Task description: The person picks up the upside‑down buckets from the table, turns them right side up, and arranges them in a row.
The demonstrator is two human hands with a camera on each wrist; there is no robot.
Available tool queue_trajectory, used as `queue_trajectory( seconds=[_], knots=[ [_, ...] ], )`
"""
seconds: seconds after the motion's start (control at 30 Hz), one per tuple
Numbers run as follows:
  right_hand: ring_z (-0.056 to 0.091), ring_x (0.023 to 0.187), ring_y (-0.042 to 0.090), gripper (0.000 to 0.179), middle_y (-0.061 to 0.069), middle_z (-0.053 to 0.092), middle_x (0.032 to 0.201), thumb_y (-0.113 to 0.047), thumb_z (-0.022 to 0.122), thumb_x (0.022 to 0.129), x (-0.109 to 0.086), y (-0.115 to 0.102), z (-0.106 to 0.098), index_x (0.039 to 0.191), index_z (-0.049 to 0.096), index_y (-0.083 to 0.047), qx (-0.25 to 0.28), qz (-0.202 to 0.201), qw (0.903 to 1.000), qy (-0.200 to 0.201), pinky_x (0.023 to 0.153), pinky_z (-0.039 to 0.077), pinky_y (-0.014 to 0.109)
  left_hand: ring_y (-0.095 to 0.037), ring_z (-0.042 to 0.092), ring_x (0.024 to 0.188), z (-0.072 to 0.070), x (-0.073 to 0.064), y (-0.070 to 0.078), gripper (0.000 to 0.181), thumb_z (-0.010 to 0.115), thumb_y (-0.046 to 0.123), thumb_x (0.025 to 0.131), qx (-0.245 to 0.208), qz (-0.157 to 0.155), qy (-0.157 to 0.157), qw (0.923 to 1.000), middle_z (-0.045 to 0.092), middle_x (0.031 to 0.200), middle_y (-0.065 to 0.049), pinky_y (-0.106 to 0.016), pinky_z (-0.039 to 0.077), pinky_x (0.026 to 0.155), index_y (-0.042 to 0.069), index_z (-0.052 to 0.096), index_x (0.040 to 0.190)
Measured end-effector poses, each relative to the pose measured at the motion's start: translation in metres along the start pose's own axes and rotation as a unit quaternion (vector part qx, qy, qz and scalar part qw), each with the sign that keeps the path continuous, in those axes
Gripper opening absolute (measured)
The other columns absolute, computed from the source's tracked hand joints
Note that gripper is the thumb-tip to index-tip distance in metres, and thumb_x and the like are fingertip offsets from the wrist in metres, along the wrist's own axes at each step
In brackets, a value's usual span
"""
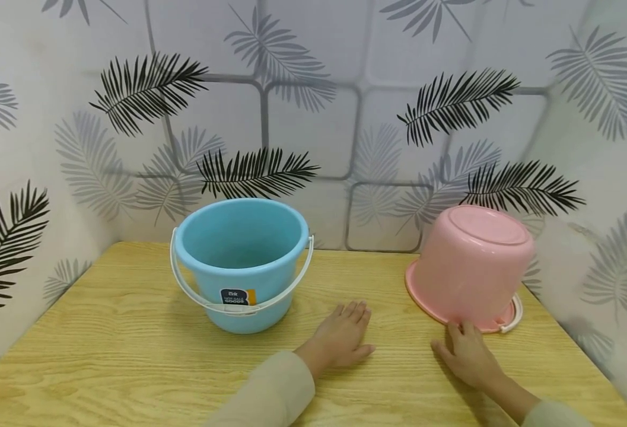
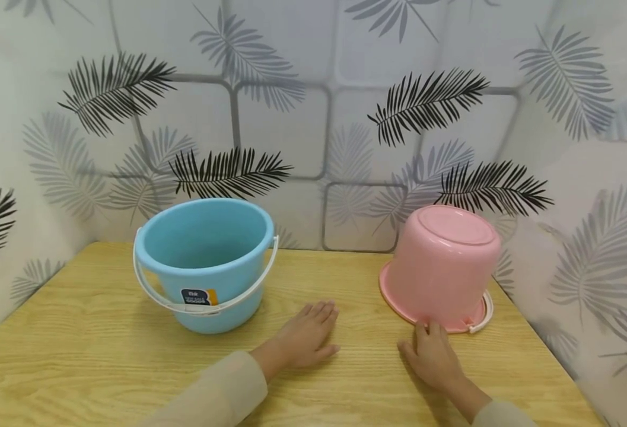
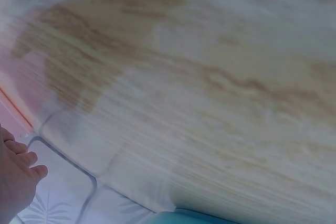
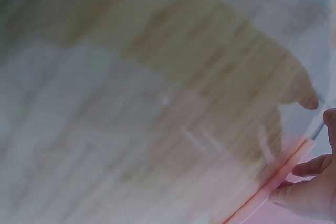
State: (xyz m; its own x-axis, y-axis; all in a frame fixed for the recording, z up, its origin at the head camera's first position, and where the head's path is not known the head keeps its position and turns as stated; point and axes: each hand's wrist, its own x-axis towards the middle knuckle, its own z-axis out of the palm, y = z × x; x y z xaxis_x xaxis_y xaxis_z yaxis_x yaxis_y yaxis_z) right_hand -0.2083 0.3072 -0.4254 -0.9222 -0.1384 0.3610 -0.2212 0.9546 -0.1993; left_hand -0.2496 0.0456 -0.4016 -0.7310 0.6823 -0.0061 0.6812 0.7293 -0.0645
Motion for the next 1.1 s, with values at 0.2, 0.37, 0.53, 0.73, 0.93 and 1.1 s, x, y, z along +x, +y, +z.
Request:
queue_trajectory(
  seconds=[0.2,0.37,0.53,0.73,0.93,1.1],
  knots=[
    [0.052,0.096,0.045,0.051,0.03,0.049,0.104,-0.019,0.068,0.082,-0.004,-0.002,0.001,0.114,0.051,0.017,0.007,-0.007,1.0,0.001,0.083,0.045,0.056,-0.023,0.021,0.143,0.001,0.004,0.002,0.067,0.036,0.049,0.097,-0.001,0.007,-0.006,1.0,0.022,0.154,-0.01,-0.035,0.021,0.117,0.006,0.025,0.146],
    [0.051,0.099,0.045,0.05,0.03,0.048,0.107,-0.019,0.068,0.082,-0.008,-0.005,-0.001,0.113,0.051,0.017,0.009,-0.018,0.9998,0.001,0.084,0.046,0.056,-0.023,0.021,0.143,0.001,0.007,0.005,0.067,0.035,0.049,0.097,0.004,0.015,-0.016,0.9998,0.021,0.154,-0.01,-0.034,0.021,0.117,0.006,0.024,0.147],
    [0.053,0.091,0.037,0.044,0.024,0.048,0.101,-0.017,0.071,0.08,-0.011,-0.007,0.0,0.107,0.053,0.012,0.012,-0.037,0.9992,0.015,0.08,0.048,0.052,-0.023,0.022,0.143,0.002,0.011,0.008,0.066,0.034,0.049,0.097,0.003,0.021,-0.015,0.9997,0.023,0.154,-0.01,-0.034,0.021,0.117,0.006,0.024,0.147],
    [0.054,0.091,0.036,0.046,0.022,0.049,0.101,-0.017,0.073,0.078,-0.014,-0.01,0.0,0.107,0.055,0.013,0.012,-0.044,0.9987,0.023,0.079,0.049,0.051,-0.023,0.024,0.142,0.0,0.019,0.011,0.064,0.036,0.047,0.098,0.001,0.032,0.005,0.9995,0.025,0.153,-0.01,-0.034,0.022,0.116,0.006,0.026,0.146],
    [0.053,0.09,0.034,0.043,0.019,0.048,0.1,-0.015,0.074,0.076,-0.017,-0.012,0.001,0.106,0.056,0.011,0.005,-0.062,0.9973,0.04,0.08,0.048,0.05,-0.021,0.023,0.142,-0.003,0.03,0.02,0.065,0.035,0.048,0.097,0.003,0.028,0.004,0.9996,0.025,0.153,-0.009,-0.032,0.02,0.117,0.008,0.026,0.147],
    [0.052,0.096,0.035,0.046,0.02,0.048,0.105,-0.017,0.072,0.078,-0.02,-0.017,0.0,0.109,0.056,0.013,0.011,-0.06,0.9978,0.026,0.083,0.048,0.05,-0.019,0.022,0.143,-0.002,0.035,0.025,0.066,0.034,0.051,0.097,0.013,0.017,-0.004,0.9998,0.024,0.154,-0.007,-0.031,0.02,0.117,0.009,0.025,0.147]
  ],
)
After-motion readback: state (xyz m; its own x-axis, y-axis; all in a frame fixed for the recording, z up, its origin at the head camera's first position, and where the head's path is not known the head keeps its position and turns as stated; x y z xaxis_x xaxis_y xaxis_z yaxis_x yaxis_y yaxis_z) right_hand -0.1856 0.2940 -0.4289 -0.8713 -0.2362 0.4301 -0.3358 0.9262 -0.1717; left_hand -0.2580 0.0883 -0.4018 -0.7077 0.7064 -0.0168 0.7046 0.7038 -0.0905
